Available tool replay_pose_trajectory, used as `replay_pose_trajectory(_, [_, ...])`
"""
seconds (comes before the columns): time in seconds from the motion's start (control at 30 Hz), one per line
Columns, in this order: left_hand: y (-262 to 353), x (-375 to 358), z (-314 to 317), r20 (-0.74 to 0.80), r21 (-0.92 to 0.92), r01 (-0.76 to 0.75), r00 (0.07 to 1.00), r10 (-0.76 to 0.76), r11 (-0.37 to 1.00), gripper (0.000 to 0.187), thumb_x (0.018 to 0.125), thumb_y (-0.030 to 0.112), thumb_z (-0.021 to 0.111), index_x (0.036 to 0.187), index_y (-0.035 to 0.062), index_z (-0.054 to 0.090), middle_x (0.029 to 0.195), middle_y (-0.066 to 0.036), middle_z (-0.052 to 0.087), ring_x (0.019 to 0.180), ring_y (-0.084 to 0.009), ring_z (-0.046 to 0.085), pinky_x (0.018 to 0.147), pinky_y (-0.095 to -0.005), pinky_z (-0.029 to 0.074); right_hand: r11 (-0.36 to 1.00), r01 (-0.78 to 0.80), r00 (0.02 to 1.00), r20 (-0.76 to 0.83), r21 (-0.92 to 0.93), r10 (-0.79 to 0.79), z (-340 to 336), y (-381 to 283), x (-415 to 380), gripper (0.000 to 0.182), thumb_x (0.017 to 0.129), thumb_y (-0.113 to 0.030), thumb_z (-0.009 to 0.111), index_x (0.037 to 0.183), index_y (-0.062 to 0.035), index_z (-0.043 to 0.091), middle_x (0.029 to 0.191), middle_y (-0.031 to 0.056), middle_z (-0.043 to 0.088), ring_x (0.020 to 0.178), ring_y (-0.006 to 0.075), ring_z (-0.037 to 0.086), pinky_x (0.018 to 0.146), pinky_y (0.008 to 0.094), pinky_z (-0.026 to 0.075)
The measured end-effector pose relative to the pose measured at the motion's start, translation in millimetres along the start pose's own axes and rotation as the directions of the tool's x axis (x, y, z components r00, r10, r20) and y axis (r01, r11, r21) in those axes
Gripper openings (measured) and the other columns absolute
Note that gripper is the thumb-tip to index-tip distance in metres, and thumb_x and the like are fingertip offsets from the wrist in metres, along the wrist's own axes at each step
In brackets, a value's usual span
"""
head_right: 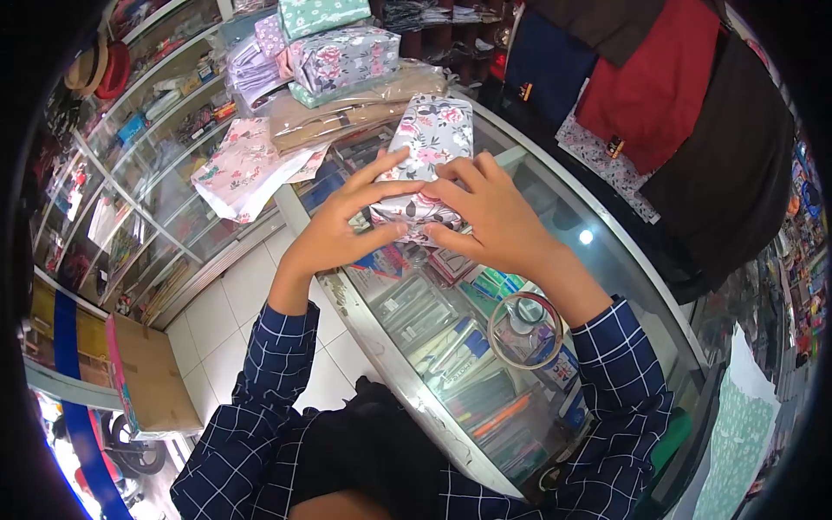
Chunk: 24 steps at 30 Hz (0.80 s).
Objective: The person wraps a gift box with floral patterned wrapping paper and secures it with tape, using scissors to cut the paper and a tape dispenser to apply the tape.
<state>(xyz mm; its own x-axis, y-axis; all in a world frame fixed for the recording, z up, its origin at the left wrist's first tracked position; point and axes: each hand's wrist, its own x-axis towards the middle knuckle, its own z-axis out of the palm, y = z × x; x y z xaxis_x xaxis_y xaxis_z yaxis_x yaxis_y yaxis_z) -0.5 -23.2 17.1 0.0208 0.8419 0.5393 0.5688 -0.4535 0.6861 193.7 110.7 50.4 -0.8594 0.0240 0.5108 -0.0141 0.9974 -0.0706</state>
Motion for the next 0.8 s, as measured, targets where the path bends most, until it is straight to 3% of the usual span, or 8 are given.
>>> replay_pose_trajectory(0.13, [-0.6,9.1,-5.7,0.14,-0.048,-0.079,0.987,0.085,0.996,0.052,0.077,0.012,0.072,0.128,0.017,0.06,0.152,-0.011,0.032,0.139,-0.0316,0.033,0.111,-0.0427,0.029,0.999,-0.036,0.999,0.002,-0.029,0.037,-6.0,-6.4,-9.2,0.037,0.081,-0.032,0.066,0.107,-0.0076,0.06,0.108,0.0111,0.053,0.095,0.0291,0.045,0.083,0.04,0.041])
replay_pose_trajectory(0.27, [16.3,31.1,-12.6,0.366,0.082,-0.062,0.93,0.028,0.995,0.061,0.072,0.014,0.076,0.13,0.0153,0.058,0.148,-0.012,0.038,0.137,-0.0296,0.036,0.11,-0.0407,0.03,0.994,-0.088,0.995,0.031,-0.061,0.09,-25.4,-16.8,-24.5,0.037,0.079,-0.036,0.067,0.104,-0.0088,0.059,0.104,0.0112,0.052,0.091,0.0293,0.046,0.079,0.0393,0.041])
replay_pose_trajectory(0.3, [12.4,39.9,-11.7,0.375,0.099,-0.153,0.921,0.106,0.983,0.064,0.067,0.018,0.079,0.128,0.0133,0.059,0.141,-0.012,0.048,0.129,-0.0302,0.045,0.106,-0.0398,0.036,0.992,-0.11,0.992,0.058,-0.063,0.113,-31.7,-17.0,-26.0,0.038,0.079,-0.036,0.067,0.104,-0.0092,0.059,0.102,0.0112,0.052,0.09,0.0293,0.046,0.078,0.0392,0.041])
replay_pose_trajectory(0.4, [10.9,72.4,-9.8,0.48,0.221,-0.355,0.85,0.215,0.909,0.065,0.064,0.024,0.081,0.124,0.0117,0.061,0.129,-0.01,0.056,0.116,-0.0307,0.052,0.099,-0.0387,0.04,0.978,-0.182,0.97,0.143,-0.105,0.196,-47.9,-17.9,-27.4,0.047,0.076,-0.04,0.069,0.108,-0.0074,0.058,0.099,0.0112,0.05,0.09,0.0292,0.045,0.078,0.0391,0.041])
replay_pose_trajectory(0.43, [7.0,81.6,-4.9,0.483,0.226,-0.405,0.837,0.259,0.886,0.065,0.061,0.033,0.082,0.118,0.0102,0.062,0.115,-0.008,0.059,0.105,-0.0301,0.054,0.091,-0.0382,0.043,0.971,-0.205,0.962,0.16,-0.123,0.224,-50.3,-17.2,-27.7,0.049,0.076,-0.04,0.071,0.109,-0.0069,0.058,0.1,0.0109,0.05,0.09,0.029,0.044,0.079,0.0386,0.041])
replay_pose_trajectory(0.53, [0.7,111.7,2.9,0.6,0.141,-0.534,0.716,0.357,0.834,0.063,0.061,0.038,0.081,0.114,0.0096,0.062,0.111,-0.008,0.058,0.102,-0.0293,0.053,0.088,-0.0383,0.044,0.948,-0.263,0.941,0.171,-0.178,0.293,-57.3,-19.0,-34.8,0.055,0.073,-0.043,0.073,0.11,-0.0049,0.057,0.1,0.0106,0.049,0.089,0.0283,0.043,0.078,0.0382,0.041])
replay_pose_trajectory(0.7, [-5.4,134.9,31.5,0.564,0.024,-0.718,0.584,0.583,0.696,0.066,0.057,0.049,0.08,0.108,0.0102,0.063,0.101,-0.008,0.056,0.084,-0.028,0.047,0.074,-0.0382,0.042,0.896,-0.387,0.893,0.154,-0.217,0.423,-69.1,-30.0,-48.7,0.057,0.072,-0.042,0.072,0.111,-0.0042,0.055,0.1,0.0113,0.048,0.088,0.0291,0.043,0.077,0.0389,0.042])
replay_pose_trajectory(0.8, [-7.9,118.8,52.6,0.406,0.038,-0.743,0.623,0.669,0.669,0.067,0.057,0.051,0.079,0.109,0.0106,0.064,0.103,-0.007,0.057,0.085,-0.028,0.047,0.075,-0.041,0.041,0.866,-0.445,0.874,0.101,-0.228,0.476,-67.0,-40.5,-60.8,0.055,0.072,-0.037,0.071,0.113,-0.0047,0.055,0.1,0.0113,0.049,0.086,0.0295,0.044,0.075,0.0389,0.042])
